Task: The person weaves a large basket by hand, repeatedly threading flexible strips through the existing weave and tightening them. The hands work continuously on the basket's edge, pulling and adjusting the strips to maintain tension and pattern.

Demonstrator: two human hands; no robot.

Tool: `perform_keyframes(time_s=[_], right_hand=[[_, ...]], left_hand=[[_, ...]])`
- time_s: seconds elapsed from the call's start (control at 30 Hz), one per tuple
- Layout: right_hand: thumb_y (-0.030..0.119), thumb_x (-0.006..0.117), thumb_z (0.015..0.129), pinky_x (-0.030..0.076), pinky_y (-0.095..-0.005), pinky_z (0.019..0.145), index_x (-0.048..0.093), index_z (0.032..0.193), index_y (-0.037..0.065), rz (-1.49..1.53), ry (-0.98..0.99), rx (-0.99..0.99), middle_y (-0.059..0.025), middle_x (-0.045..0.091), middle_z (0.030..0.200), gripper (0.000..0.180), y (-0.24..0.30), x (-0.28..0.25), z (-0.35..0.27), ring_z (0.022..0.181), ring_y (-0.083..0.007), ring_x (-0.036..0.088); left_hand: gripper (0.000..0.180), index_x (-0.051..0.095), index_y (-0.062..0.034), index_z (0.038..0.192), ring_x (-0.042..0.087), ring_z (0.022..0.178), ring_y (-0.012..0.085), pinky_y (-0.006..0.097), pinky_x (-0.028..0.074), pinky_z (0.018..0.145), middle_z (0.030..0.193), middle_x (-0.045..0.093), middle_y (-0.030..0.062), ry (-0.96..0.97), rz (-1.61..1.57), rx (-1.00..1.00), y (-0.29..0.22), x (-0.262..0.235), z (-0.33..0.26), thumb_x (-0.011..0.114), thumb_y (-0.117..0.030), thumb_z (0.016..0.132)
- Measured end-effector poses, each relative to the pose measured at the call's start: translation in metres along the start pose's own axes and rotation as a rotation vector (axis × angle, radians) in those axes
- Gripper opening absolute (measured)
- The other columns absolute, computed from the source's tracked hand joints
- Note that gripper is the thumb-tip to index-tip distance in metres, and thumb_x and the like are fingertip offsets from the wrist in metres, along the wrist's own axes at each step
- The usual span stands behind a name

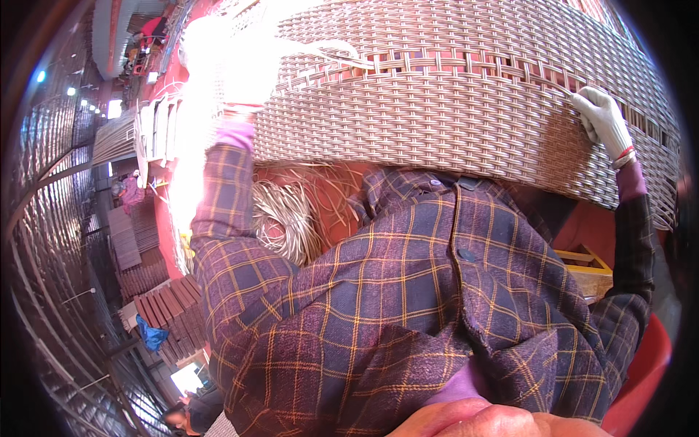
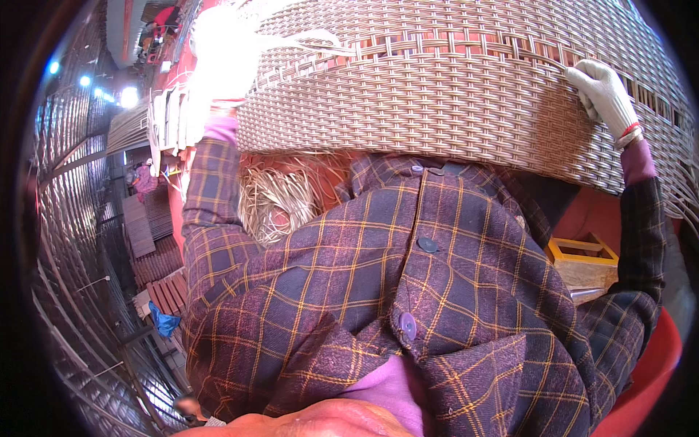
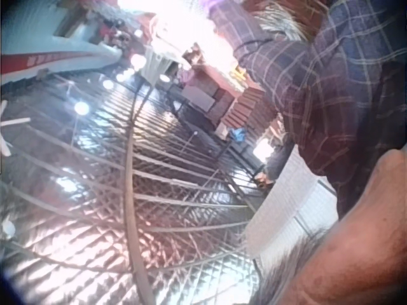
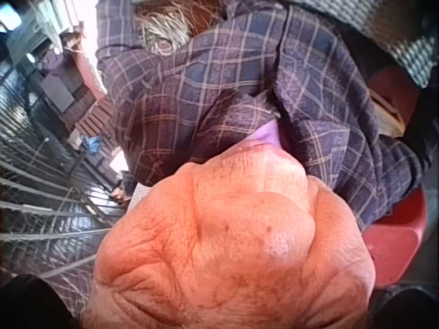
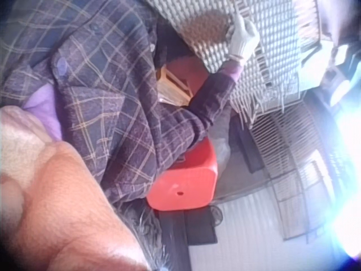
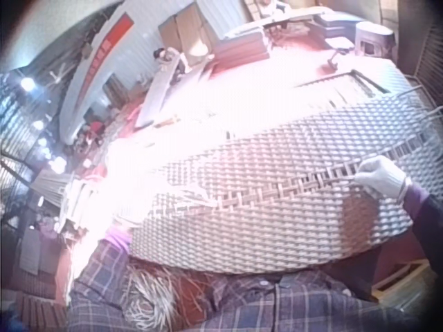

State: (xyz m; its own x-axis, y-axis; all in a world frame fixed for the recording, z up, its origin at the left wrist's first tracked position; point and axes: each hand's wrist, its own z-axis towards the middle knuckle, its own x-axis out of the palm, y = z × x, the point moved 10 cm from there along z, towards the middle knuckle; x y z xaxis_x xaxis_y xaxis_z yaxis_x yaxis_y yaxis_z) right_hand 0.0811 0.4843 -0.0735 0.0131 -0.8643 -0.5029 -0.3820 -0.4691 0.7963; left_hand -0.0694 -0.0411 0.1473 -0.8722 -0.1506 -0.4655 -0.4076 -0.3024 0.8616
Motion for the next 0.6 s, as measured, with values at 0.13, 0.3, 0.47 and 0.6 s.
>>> perform_keyframes(time_s=[0.13, 0.3, 0.47, 0.6], right_hand=[[0.032, 0.066, 0.109, 0.031, -0.0221, 0.042, 0.068, 0.091, 0.007, -0.085, 0.129, -0.105, 0.008, 0.046, 0.061, 0.031, 0.02, 0.008, -0.003, 0.046, -0.0008, 0.038], [0.036, 0.063, 0.109, 0.053, -0.0309, 0.099, 0.075, 0.131, 0.004, -0.144, -0.011, -0.461, -0.007, 0.076, 0.122, 0.041, 0.074, 0.008, -0.02, 0.112, -0.0149, 0.068], [0.033, 0.056, 0.112, 0.052, -0.0318, 0.089, 0.077, 0.124, 0.006, 0.15, 0.216, -0.585, -0.002, 0.076, 0.115, 0.036, 0.126, 0.057, -0.021, 0.1, -0.0146, 0.066], [0.033, 0.058, 0.113, 0.052, -0.0384, 0.085, 0.072, 0.107, 0.003, -0.21, 0.11, -0.604, -0.0092, 0.068, 0.095, 0.034, 0.118, 0.053, -0.012, 0.09, -0.0227, 0.064]], left_hand=[[0.048, 0.07, -0.0081, 0.138, 0.073, 0.117, 0.0274, 0.046, 0.059, 0.098, 0.128, 0.077, 0.0144, -0.101, -0.539, -0.226, 0.047, -0.025, 0.032, 0.073, -0.034, 0.098], [0.05, 0.068, -0.0046, 0.141, 0.075, 0.114, 0.0273, 0.044, 0.061, 0.094, 0.127, 0.077, 0.016, -0.104, -1.126, -0.562, 0.039, -0.064, 0.075, 0.072, -0.03, 0.099], [0.046, 0.07, -0.0053, 0.138, 0.075, 0.113, 0.0284, 0.045, 0.06, 0.096, 0.126, 0.077, 0.0147, -0.03, -1.135, -0.489, 0.017, -0.077, 0.105, 0.071, -0.031, 0.099], [0.043, 0.071, -0.0059, 0.135, 0.074, 0.112, 0.0292, 0.046, 0.059, 0.097, 0.125, 0.077, 0.0137, 0.086, -1.003, -0.36, 0.006, -0.041, 0.098, 0.07, -0.031, 0.1]])
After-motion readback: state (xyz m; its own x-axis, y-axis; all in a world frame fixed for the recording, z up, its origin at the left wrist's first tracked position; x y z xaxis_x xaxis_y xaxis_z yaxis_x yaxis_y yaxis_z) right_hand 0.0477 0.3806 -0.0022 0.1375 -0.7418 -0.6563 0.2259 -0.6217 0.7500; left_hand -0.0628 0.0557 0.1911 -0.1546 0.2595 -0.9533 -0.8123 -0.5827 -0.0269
